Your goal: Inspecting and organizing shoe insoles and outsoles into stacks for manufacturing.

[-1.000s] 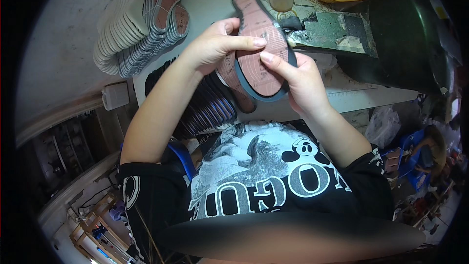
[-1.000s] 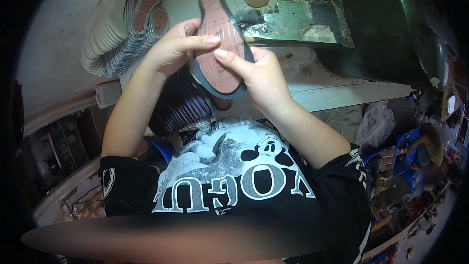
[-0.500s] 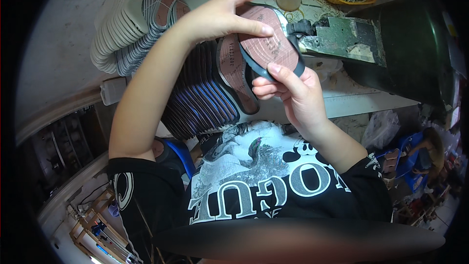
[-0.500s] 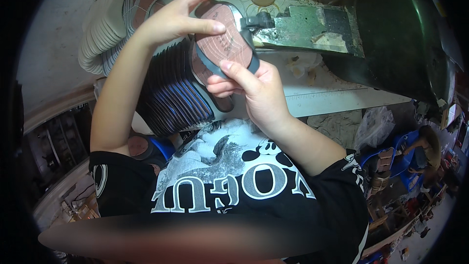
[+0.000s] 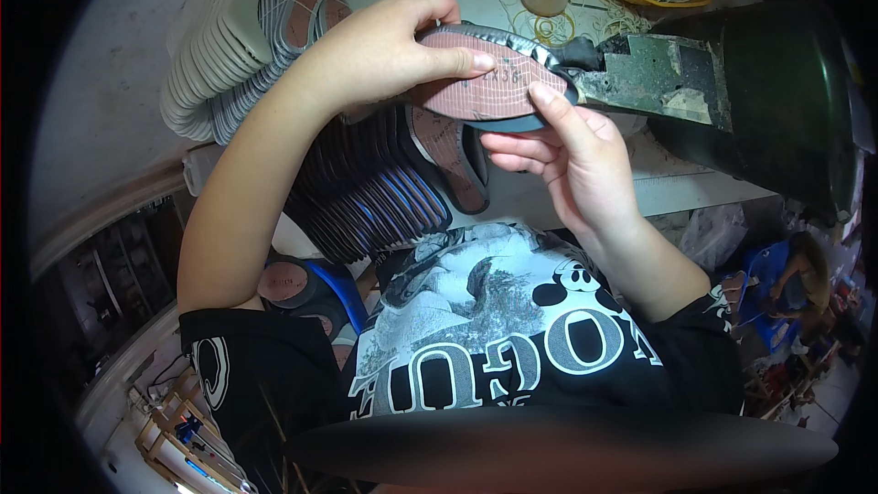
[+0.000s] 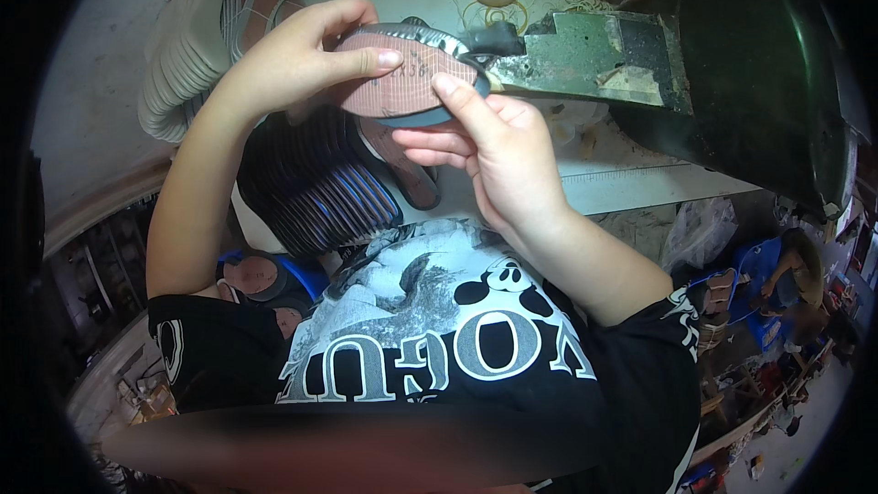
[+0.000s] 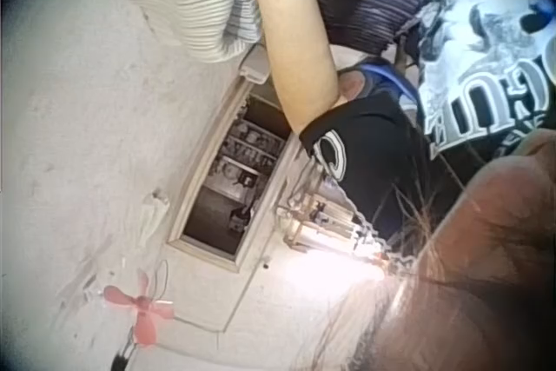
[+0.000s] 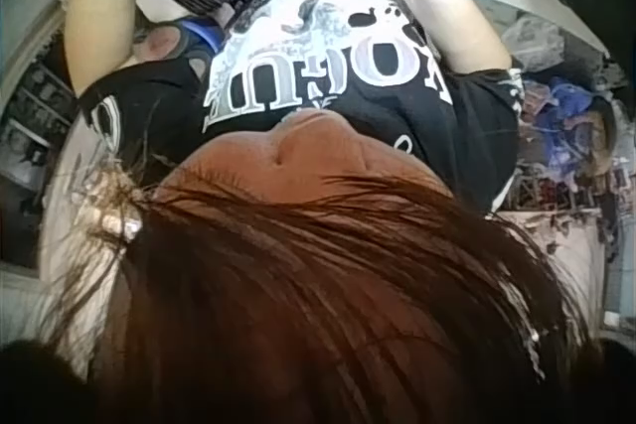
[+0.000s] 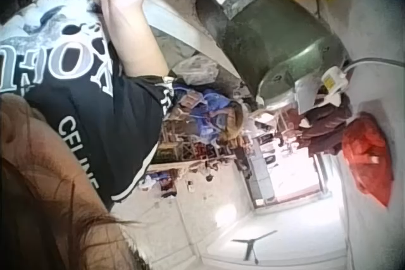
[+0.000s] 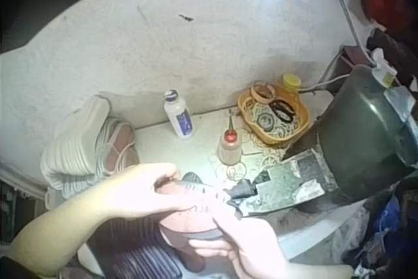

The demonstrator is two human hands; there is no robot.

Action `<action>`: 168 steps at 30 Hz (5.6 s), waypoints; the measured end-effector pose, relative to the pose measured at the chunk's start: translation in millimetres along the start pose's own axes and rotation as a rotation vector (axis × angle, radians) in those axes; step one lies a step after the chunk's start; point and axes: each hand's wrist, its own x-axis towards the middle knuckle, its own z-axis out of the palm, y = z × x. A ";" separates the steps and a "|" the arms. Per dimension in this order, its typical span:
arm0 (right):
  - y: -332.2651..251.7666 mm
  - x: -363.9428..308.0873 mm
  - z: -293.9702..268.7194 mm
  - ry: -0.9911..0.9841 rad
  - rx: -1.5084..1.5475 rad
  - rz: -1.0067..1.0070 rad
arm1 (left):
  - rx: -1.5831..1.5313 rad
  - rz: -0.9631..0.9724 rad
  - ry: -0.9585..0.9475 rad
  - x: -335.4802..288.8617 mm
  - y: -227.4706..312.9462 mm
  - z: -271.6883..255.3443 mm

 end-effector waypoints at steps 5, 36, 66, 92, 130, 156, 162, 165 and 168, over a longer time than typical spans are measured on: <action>-5.3 8.8 -5.7 0.018 -0.051 0.032 | -0.096 -0.094 -0.034 -7.7 6.0 13.6; -6.4 -41.4 -19.5 -0.138 -0.709 -0.075 | -0.508 -0.111 0.332 -13.6 16.8 37.5; 88.7 16.9 -34.9 -0.411 -1.043 -0.691 | 0.424 -0.119 0.813 -74.5 -79.7 181.5; 142.6 70.8 -63.7 -0.394 -1.034 -0.302 | 0.451 -0.097 1.009 -82.3 -96.3 194.2; 109.2 -61.8 -35.3 -0.164 -0.341 0.164 | 0.276 -0.041 1.027 -91.3 -95.5 188.4; 108.6 -68.3 -81.0 -0.089 -1.252 -0.557 | 0.668 -0.124 0.645 -43.6 -71.6 193.7; 93.3 -89.2 -89.1 -0.029 -1.280 -0.529 | 0.150 -0.205 0.780 -74.9 -53.3 171.7; 96.7 -79.6 -89.4 -0.018 -1.325 -0.521 | -0.676 -0.078 0.746 -75.5 -58.8 180.6; 102.8 -59.4 -79.4 0.047 -1.262 -0.530 | -0.598 -0.193 0.508 -79.0 -58.2 178.6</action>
